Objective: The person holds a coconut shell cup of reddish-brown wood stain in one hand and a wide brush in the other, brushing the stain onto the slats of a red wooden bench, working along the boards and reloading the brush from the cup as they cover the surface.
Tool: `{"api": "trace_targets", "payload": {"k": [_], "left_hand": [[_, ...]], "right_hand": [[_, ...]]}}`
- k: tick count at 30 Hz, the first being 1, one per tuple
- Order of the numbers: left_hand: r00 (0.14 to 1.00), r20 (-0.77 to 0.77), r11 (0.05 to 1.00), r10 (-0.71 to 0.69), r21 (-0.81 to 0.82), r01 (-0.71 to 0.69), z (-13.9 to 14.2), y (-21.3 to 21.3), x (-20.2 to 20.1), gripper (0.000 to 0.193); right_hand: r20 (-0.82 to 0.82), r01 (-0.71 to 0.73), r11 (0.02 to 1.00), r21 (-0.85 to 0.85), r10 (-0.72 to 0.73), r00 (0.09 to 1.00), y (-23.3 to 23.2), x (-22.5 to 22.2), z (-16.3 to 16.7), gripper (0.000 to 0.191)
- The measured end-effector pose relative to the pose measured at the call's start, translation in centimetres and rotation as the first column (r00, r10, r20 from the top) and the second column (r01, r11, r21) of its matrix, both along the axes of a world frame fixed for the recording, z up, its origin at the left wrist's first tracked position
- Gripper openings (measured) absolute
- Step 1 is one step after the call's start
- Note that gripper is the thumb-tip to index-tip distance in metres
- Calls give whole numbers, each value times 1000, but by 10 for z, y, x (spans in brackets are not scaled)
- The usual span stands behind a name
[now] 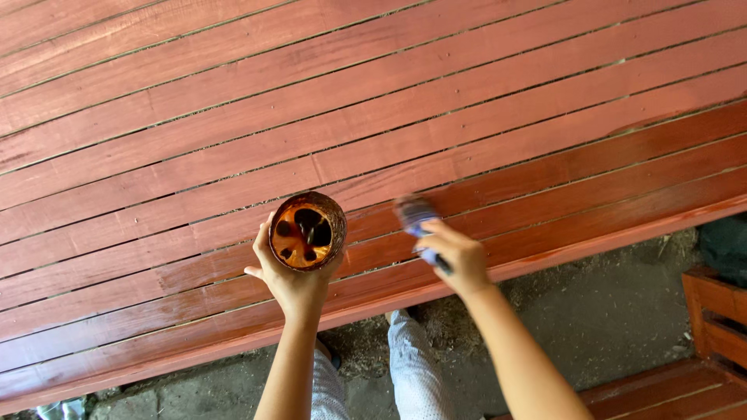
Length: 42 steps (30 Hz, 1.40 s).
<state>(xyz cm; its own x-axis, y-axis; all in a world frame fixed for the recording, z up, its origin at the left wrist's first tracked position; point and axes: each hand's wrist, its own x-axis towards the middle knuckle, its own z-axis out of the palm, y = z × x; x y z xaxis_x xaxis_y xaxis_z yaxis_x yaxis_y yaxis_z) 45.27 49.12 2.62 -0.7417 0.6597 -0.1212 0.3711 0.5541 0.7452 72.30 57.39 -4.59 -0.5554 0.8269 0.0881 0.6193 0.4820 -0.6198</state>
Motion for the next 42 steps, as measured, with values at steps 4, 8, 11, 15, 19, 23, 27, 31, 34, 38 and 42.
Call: {"api": "trace_targets", "payload": {"k": [4, 8, 11, 15, 19, 23, 27, 31, 34, 38, 42], "left_hand": [[1000, -23, 1000, 18, 26, -17, 0, 4, 0, 111], [998, 11, 997, 69, 40, -69, 1, -4, -5, 109], [996, 7, 994, 89, 71, -89, 0, -14, -14, 107], [992, 6, 988, 122, 89, -123, -7, -26, -36, 102], [987, 44, 980, 157, 115, -162, -8, -58, -72, 101], [977, 27, 972, 212, 95, -213, 0, -108, -124, 101], [967, -6, 963, 255, 89, -254, 9, -169, -185, 102], [928, -56, 928, 368, 92, -362, 12, -231, -239, 101], [915, -52, 908, 401, 152, -390, 14, -279, -273, 98], [888, -60, 869, 457, 243, -431, 11, -332, -308, 98], [848, -93, 845, 522, 193, -499, 11, -373, -326, 100]], "right_hand": [[108, 201, 979, 23, -203, 973, 32, 61, 14, 33], [68, 429, 896, 114, -437, 897, 30, 40, 16, 37], [32, 449, 892, 59, -451, 892, 11, -8, 9, 35], [-26, 423, 904, -62, -426, 905, -36, -85, -2, 37], [-72, 330, 933, -145, -343, 937, -90, -163, -5, 34], [-100, 292, 944, -157, -309, 946, -127, -233, -3, 24], [-113, 168, 979, -119, -182, 977, -162, -300, -1, 20], [-109, 157, 976, -150, -174, 979, -201, -373, -4, 17], [-172, 70, 993, -97, -86, 981, -227, -428, 1, 17], [-250, -64, 980, -188, 16, 968, -260, -503, 17, 17], [-424, -195, 872, -449, -17, 905, -298, -567, 26, 24]]}}
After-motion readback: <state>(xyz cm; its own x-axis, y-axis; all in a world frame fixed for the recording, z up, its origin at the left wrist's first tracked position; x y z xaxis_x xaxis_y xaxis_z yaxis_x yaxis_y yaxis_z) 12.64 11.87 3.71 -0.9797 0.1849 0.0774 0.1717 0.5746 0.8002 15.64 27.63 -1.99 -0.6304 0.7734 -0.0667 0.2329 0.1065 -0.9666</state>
